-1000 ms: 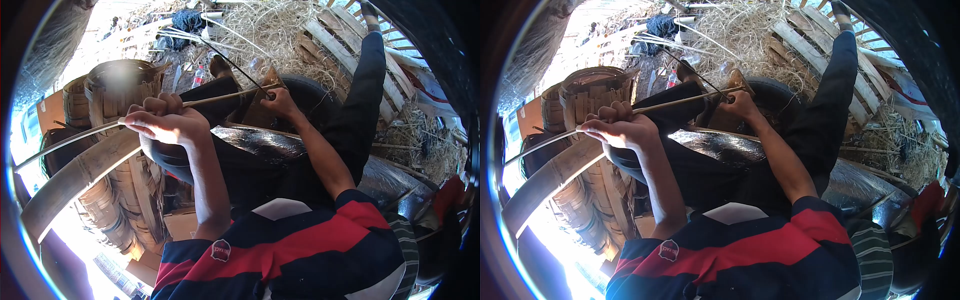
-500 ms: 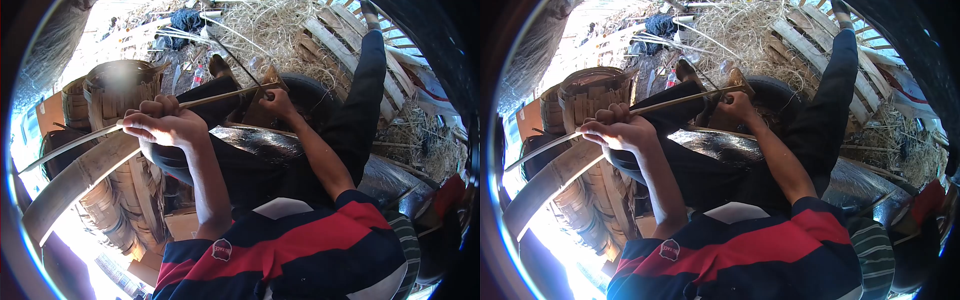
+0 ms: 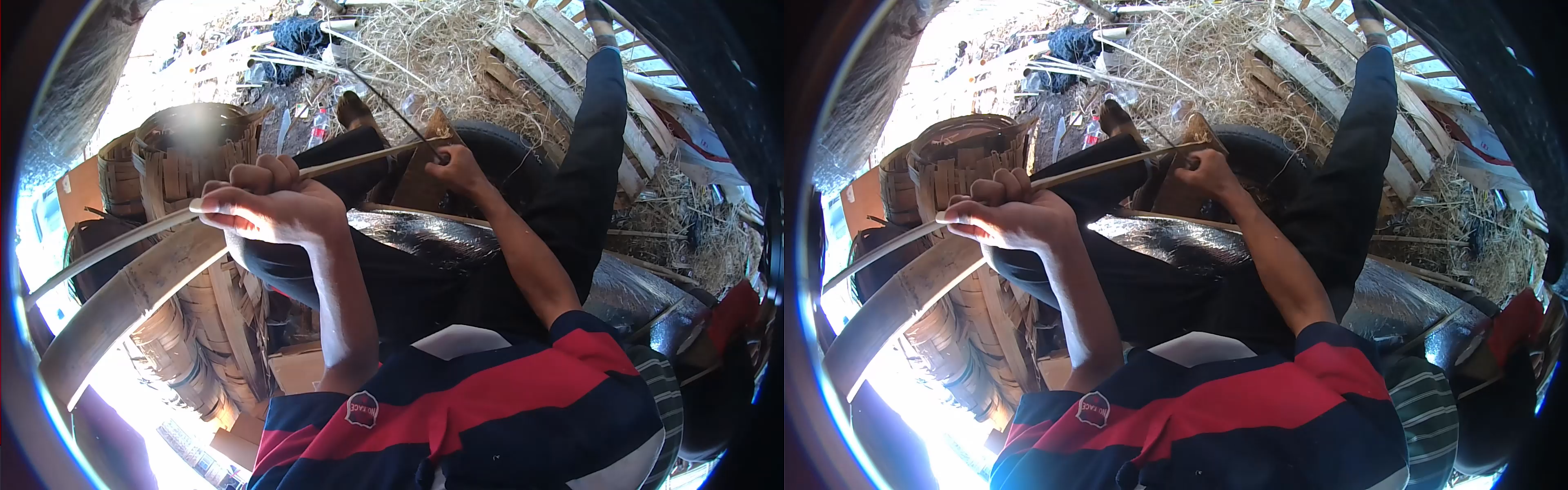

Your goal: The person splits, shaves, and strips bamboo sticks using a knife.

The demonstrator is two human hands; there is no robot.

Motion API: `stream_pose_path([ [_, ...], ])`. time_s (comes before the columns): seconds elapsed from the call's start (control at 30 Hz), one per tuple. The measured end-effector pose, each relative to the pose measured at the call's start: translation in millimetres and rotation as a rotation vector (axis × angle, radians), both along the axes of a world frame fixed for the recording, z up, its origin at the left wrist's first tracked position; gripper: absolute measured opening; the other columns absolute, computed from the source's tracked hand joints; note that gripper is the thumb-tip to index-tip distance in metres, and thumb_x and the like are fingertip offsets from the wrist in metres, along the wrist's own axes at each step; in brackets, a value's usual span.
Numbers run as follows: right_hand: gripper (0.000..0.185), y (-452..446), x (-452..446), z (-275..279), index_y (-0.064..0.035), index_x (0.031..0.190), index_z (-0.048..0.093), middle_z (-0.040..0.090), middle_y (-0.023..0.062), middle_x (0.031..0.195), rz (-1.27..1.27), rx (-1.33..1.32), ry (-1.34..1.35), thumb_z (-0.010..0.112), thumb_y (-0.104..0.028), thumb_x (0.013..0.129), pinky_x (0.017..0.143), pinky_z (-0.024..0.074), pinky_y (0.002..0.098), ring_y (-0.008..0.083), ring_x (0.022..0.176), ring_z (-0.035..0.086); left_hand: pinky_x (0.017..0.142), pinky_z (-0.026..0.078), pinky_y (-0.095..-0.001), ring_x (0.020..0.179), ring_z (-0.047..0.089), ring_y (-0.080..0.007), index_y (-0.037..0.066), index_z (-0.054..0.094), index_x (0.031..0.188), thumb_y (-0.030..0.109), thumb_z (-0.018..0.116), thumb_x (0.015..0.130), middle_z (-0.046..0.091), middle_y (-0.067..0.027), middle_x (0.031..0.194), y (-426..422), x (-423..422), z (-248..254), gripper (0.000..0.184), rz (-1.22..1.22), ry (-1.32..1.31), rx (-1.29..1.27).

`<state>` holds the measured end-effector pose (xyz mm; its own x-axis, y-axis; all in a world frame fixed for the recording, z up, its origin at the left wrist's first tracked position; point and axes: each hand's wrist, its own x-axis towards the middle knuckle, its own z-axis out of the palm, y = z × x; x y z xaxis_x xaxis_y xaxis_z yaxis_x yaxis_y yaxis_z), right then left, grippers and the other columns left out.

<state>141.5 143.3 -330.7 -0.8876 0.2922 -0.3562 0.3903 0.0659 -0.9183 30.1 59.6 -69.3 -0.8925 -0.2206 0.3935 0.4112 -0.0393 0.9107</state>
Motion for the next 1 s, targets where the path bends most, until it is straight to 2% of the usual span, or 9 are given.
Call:
stream_pose_path([
  [0.13,0.035,-12.5,-5.5,0.4,0.0051,0.07,0.061,0.058,0.0099,0.058,-0.029,-0.133,0.128,0.068,-0.029,0.07,0.057,0.0451,0.0307,0.0148,0.057,0.055,0.042,0.016,-0.0221,0.047,0.014,-0.0056,0.017,0.022,0.08,0.048,0.035,0.1,0.017,0.0031,0.053,-1.0,-1.8,-0.9,0.039,0.002,0.041,-0.019],
  [0.3,0.035,1.8,37.0,-72.3,0.0039,0.068,0.063,0.06,0.0092,0.058,-0.152,-0.102,-0.484,0.067,-0.031,0.07,0.052,0.0467,0.0323,0.0181,0.053,0.06,0.042,0.016,-0.022,0.046,0.015,-0.0054,0.017,0.021,0.08,0.046,0.036,0.1,0.018,0.003,0.053,-9.1,-7.1,-3.2,0.039,-0.051,0.039,0.009],
  [0.43,0.036,5.6,35.6,-67.1,0.0034,0.069,0.065,0.06,0.0102,0.057,-0.117,-0.103,-0.525,0.067,-0.032,0.07,0.052,0.048,0.0355,0.021,0.052,0.061,0.041,0.015,-0.0221,0.045,0.015,-0.0049,0.017,0.019,0.079,0.045,0.037,0.1,0.018,0.003,0.053,7.5,-0.3,0.1,0.04,-0.039,0.033,0.029],
  [0.53,0.036,5.5,17.3,-50.3,0.0038,0.072,0.065,0.06,0.0088,0.059,-0.119,-0.025,-0.363,0.067,-0.032,0.07,0.054,0.0476,0.0325,0.0173,0.054,0.06,0.042,0.014,-0.0218,0.046,0.013,-0.0047,0.017,0.019,0.079,0.048,0.038,0.099,0.018,0.0033,0.053,3.3,-3.4,-2.1,0.042,-0.07,0.069,0.013],
  [0.63,0.048,6.5,-2.8,1.5,0.0077,0.086,0.066,0.067,0.022,0.076,0.073,-0.102,-0.149,0.069,-0.036,0.067,0.07,0.0511,0.035,0.0252,0.074,0.068,0.042,0.013,-0.0221,0.046,0.012,-0.0047,0.017,0.019,0.078,0.049,0.038,0.099,0.017,0.0036,0.053,3.4,-2.1,-2.7,0.043,-0.092,0.072,0.019],
  [0.73,0.03,-5.1,-2.2,-6.3,0.0035,0.072,0.062,0.055,0.003,0.058,-0.011,-0.132,0.17,0.068,-0.026,0.071,0.055,0.0429,0.0273,0.0083,0.057,0.052,0.042,0.012,-0.0224,0.047,0.011,-0.0047,0.017,0.019,0.078,0.05,0.038,0.098,0.016,0.0038,0.053,-1.6,-4.4,-4.0,0.043,-0.087,0.057,0.017],
  [0.83,0.026,-9.7,19.9,-56.8,0.0028,0.071,0.062,0.054,0.0029,0.057,-0.06,-0.076,0.098,0.067,-0.023,0.071,0.054,0.043,0.0292,0.0089,0.056,0.053,0.042,0.012,-0.0226,0.047,0.011,-0.0047,0.017,0.019,0.078,0.051,0.038,0.098,0.016,0.0038,0.053,-11.8,-7.7,-3.6,0.044,-0.073,0.027,0.007],
  [0.9,0.026,-0.2,31.8,-62.6,0.0027,0.07,0.062,0.057,0.0044,0.059,-0.07,-0.316,-0.444,0.066,-0.023,0.071,0.055,0.0439,0.0296,0.0112,0.057,0.056,0.042,0.011,-0.0229,0.047,0.011,-0.0047,0.017,0.019,0.078,0.052,0.038,0.097,0.016,0.0039,0.053,-13.4,-7.0,-4.5,0.044,-0.091,0.032,0.007],
  [1.0,0.027,5.4,30.1,-43.0,0.0035,0.071,0.062,0.057,0.0072,0.059,-0.055,-0.122,-0.414,0.066,-0.023,0.07,0.056,0.0453,0.031,0.0149,0.058,0.058,0.041,0.011,-0.0232,0.047,0.01,-0.0047,0.018,0.019,0.078,0.053,0.038,0.097,0.015,0.0039,0.053,-11.8,-7.9,-7.3,0.044,-0.107,0.036,0.039],
])
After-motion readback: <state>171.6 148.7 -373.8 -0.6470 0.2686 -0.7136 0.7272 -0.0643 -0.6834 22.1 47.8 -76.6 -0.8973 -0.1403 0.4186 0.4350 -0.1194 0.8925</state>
